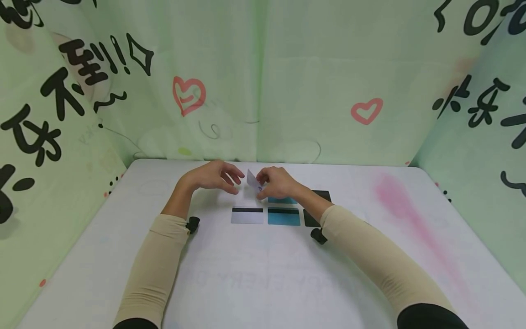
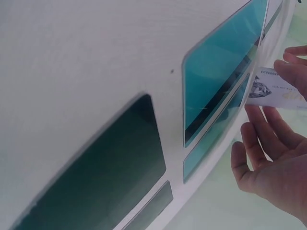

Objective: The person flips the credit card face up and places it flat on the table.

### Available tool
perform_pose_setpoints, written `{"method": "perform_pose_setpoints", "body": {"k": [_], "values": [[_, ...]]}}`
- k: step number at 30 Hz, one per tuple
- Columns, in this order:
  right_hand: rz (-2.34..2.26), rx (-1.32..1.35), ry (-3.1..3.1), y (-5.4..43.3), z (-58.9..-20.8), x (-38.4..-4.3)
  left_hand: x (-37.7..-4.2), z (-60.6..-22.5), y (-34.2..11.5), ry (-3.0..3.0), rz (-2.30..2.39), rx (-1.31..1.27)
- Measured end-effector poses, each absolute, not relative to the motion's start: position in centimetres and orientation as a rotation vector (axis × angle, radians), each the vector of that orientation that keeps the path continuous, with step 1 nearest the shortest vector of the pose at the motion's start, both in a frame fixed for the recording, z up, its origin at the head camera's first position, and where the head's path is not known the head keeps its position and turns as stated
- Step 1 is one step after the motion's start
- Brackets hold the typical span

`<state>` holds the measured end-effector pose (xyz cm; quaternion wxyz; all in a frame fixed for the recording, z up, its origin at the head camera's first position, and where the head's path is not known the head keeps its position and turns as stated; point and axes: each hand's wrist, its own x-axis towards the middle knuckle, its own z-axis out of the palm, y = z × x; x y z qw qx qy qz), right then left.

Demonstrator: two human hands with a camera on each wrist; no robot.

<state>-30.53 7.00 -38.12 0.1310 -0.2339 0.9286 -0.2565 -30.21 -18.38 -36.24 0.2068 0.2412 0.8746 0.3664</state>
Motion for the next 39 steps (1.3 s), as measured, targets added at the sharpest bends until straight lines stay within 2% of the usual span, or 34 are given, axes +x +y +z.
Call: {"method": "perform_pose_setpoints", "body": {"k": [39], "values": [[-0.752, -0.775, 2.729, 6.29, -37.85, -29.97, -29.87, -36.03, -18.02, 2.517, 1.006, 0.670]]}}
